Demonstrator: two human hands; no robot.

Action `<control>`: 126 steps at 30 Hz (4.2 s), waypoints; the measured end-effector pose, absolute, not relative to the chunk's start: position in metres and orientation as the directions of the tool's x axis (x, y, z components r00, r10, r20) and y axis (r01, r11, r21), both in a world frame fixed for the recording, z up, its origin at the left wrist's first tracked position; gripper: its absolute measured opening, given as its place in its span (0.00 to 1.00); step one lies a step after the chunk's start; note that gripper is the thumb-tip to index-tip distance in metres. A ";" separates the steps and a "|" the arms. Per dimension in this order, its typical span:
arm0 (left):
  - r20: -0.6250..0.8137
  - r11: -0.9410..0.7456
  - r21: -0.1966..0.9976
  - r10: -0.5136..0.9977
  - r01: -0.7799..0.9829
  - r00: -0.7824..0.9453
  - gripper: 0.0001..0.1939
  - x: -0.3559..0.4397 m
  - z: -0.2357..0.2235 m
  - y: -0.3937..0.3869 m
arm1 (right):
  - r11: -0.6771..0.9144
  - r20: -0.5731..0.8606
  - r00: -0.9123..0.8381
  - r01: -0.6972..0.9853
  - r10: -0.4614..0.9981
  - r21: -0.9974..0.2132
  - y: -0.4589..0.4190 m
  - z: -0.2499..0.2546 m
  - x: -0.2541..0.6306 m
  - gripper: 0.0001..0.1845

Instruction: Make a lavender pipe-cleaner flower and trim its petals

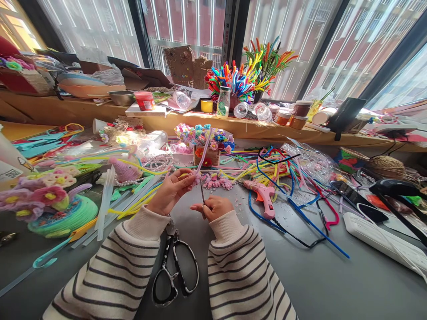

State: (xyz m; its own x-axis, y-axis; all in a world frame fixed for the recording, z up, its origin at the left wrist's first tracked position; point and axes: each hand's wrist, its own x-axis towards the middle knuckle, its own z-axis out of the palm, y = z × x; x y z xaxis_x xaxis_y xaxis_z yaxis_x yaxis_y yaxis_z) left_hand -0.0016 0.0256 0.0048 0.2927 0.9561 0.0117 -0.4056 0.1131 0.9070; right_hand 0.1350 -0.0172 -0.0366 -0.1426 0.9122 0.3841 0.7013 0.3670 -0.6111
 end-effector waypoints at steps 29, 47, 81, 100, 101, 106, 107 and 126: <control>0.046 0.072 0.897 0.966 -0.436 0.254 0.21 0.001 0.004 0.025 | 0.297 0.252 -0.176 0.739 0.952 -0.604 -0.021 -0.028 0.130 0.26; 0.012 0.058 0.912 0.986 -0.406 0.167 0.18 0.000 0.004 0.026 | 0.280 0.249 -0.165 0.779 0.955 -0.561 -0.019 -0.031 0.132 0.25; 0.001 0.090 0.914 0.975 -0.396 0.223 0.18 0.002 0.006 0.024 | 0.214 0.249 -0.096 0.838 0.964 -0.502 -0.021 -0.028 0.131 0.28; -0.060 0.143 0.901 0.976 -0.410 0.209 0.17 0.000 0.007 0.024 | 0.174 0.198 -0.075 0.820 0.977 -0.546 -0.020 -0.028 0.132 0.28; -0.059 0.144 0.901 0.975 -0.409 0.214 0.17 0.001 0.007 0.023 | 0.188 0.205 -0.087 0.814 0.975 -0.549 -0.020 -0.029 0.132 0.28; -0.065 0.171 0.894 0.964 -0.415 0.259 0.17 0.001 0.007 0.022 | 0.220 0.247 -0.089 0.788 0.965 -0.575 -0.019 -0.031 0.132 0.27; -0.062 0.178 0.893 0.958 -0.413 0.279 0.17 0.002 0.007 0.022 | 0.229 0.261 -0.088 0.782 0.961 -0.579 -0.019 -0.031 0.131 0.27; -0.051 0.216 0.892 0.921 -0.397 0.387 0.08 0.002 0.004 0.022 | 0.208 0.235 -0.087 0.800 0.968 -0.563 -0.021 -0.024 0.130 0.23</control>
State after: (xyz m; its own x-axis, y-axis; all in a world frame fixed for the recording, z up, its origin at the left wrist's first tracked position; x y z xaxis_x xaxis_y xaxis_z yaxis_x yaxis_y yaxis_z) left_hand 0.0023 0.0220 0.0036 0.3873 0.9205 -0.0508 -0.3970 0.2163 0.8920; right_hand 0.1300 -0.0215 -0.0242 -0.0870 0.9681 0.2351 0.8000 0.2085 -0.5626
